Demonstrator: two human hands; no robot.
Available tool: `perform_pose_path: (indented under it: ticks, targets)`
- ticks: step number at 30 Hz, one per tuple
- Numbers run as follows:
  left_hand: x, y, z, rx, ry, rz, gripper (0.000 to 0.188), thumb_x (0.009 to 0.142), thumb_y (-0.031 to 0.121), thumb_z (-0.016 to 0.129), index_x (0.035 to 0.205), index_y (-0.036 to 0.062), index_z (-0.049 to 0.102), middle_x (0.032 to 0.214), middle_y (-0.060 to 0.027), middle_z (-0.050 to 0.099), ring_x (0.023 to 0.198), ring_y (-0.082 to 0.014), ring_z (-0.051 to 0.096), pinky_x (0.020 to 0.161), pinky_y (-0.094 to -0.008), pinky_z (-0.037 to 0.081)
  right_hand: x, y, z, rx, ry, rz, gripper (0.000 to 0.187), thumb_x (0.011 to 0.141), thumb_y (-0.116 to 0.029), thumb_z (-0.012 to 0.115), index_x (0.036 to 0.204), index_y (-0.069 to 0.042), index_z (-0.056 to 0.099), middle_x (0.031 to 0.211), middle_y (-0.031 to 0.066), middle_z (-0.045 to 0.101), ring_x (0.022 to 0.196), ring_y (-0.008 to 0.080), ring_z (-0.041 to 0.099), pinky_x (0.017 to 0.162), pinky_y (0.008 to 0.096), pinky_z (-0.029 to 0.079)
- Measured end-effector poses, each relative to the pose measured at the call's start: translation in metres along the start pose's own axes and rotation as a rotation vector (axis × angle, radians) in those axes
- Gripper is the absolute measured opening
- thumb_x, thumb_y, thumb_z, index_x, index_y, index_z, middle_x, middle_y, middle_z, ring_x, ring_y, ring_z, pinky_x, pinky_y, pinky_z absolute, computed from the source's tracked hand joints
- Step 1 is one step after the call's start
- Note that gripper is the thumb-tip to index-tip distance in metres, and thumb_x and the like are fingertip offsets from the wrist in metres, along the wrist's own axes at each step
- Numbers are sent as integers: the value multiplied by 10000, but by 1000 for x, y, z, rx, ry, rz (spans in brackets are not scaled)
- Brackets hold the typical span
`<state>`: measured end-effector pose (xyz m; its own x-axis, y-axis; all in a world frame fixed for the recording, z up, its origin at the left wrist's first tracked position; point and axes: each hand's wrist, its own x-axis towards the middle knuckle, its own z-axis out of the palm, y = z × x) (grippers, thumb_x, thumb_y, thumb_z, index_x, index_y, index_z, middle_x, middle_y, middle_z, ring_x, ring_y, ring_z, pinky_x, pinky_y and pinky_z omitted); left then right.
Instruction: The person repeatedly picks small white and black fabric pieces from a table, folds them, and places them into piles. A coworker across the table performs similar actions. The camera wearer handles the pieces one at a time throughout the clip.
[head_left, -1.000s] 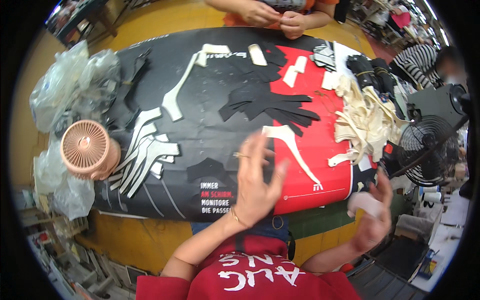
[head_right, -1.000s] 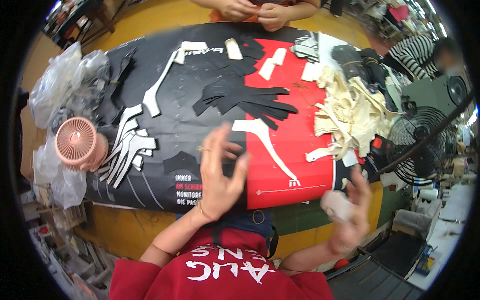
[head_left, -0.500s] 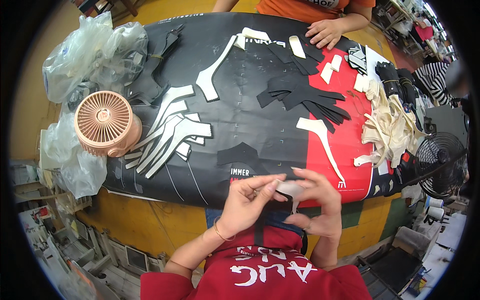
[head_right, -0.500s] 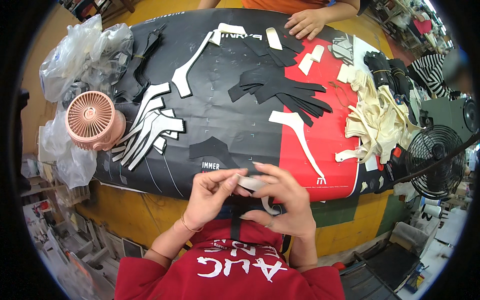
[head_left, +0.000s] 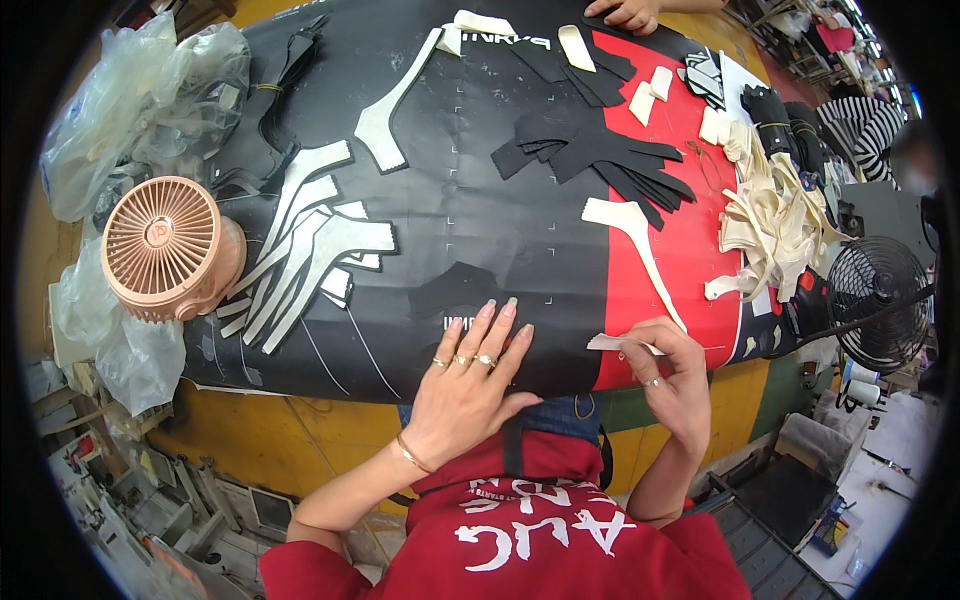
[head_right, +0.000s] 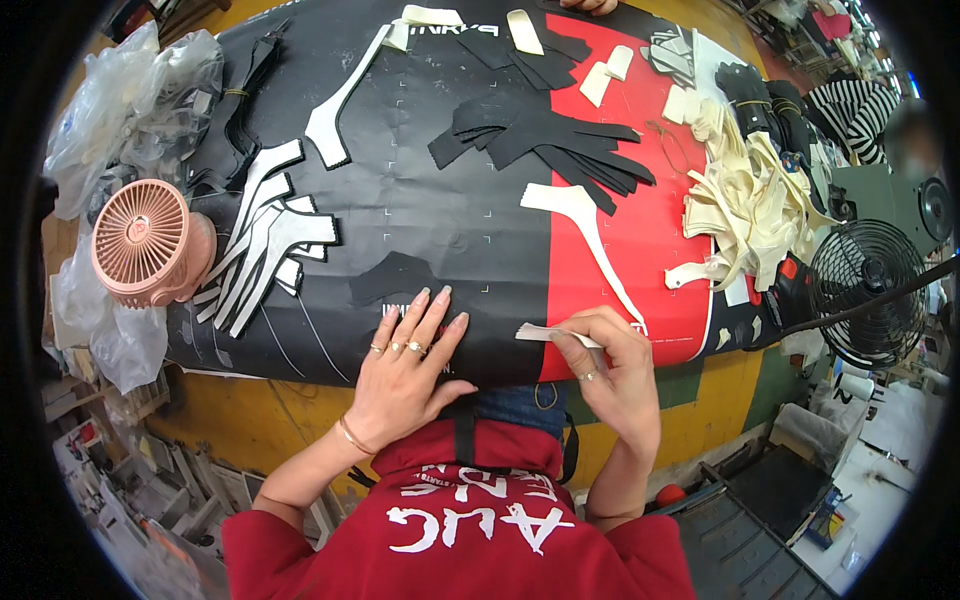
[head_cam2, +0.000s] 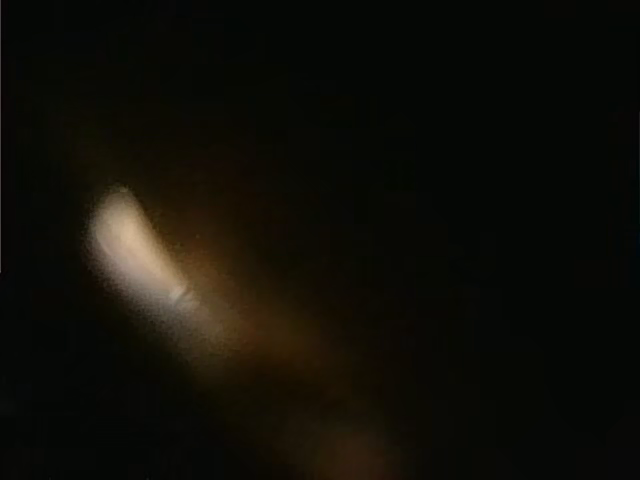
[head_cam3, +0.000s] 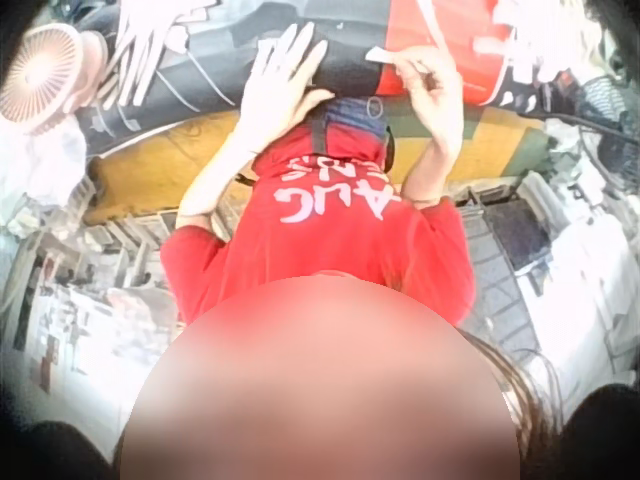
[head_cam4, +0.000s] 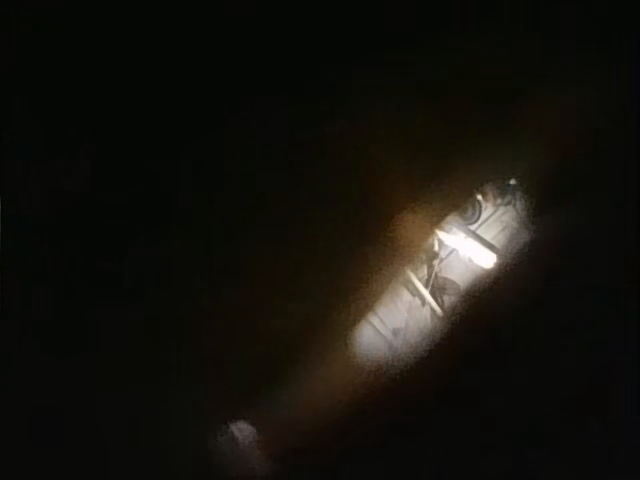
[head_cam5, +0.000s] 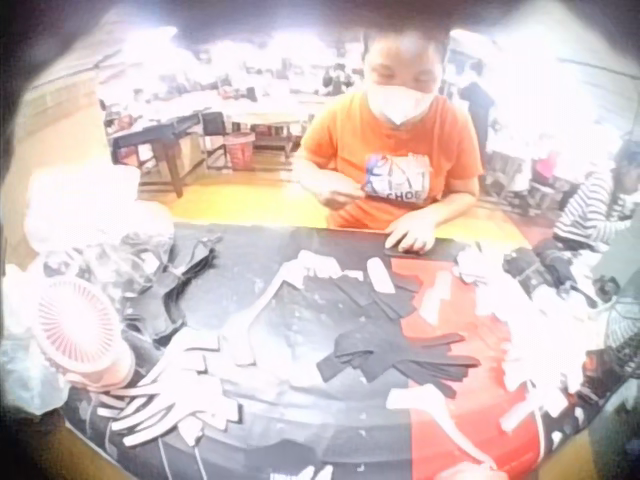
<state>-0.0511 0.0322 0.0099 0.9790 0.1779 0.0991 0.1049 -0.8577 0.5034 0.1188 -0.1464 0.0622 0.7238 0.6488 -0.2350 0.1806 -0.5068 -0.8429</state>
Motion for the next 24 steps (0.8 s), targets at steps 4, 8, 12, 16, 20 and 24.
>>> perform_pose_path:
  ticks: [4,8,12,16,20,24]
  targets:
    - [6,26,27,120,-18,-137,792,879,547,642,1493,87,447,1590,-181,339,1480,-327,301,1203,-484,156,9,-14,-1,-133,-80,-97,117,914,-57,697,1005,16,694,838,80,632,688,154,572,623,291,445]
    - [3,39,36,25,141,-164,651,884,460,686,1406,93,554,1539,-173,420,1420,-303,399,1184,-479,155,32,-36,9,-109,-231,-199,91,910,-44,694,968,24,679,828,76,621,684,146,564,614,275,424]
    - [-34,16,14,88,287,-204,538,818,352,764,1281,100,654,1413,-146,537,1281,-277,517,1125,-447,232,71,-47,31,-120,-407,-333,138,910,-99,701,962,27,677,799,107,639,703,181,608,620,306,452]
    - [-52,-18,-1,154,300,-289,496,798,268,778,1250,95,669,1359,-133,566,1217,-291,536,1051,-439,314,91,-51,65,-171,-511,-340,224,944,-188,671,980,33,690,858,165,685,785,286,676,711,370,510]
    - [-50,-26,4,179,294,-226,485,800,288,778,1238,105,679,1350,-119,576,1223,-286,536,1040,-428,332,92,-52,80,-278,-521,-215,293,952,-275,628,982,7,701,919,198,709,900,388,671,789,461,516]
    - [-50,-30,6,180,308,-204,458,807,306,777,1214,113,695,1329,-103,598,1226,-276,541,1025,-411,347,91,-51,83,-334,-506,-189,281,949,-265,640,970,8,701,899,190,705,886,377,672,780,450,512]
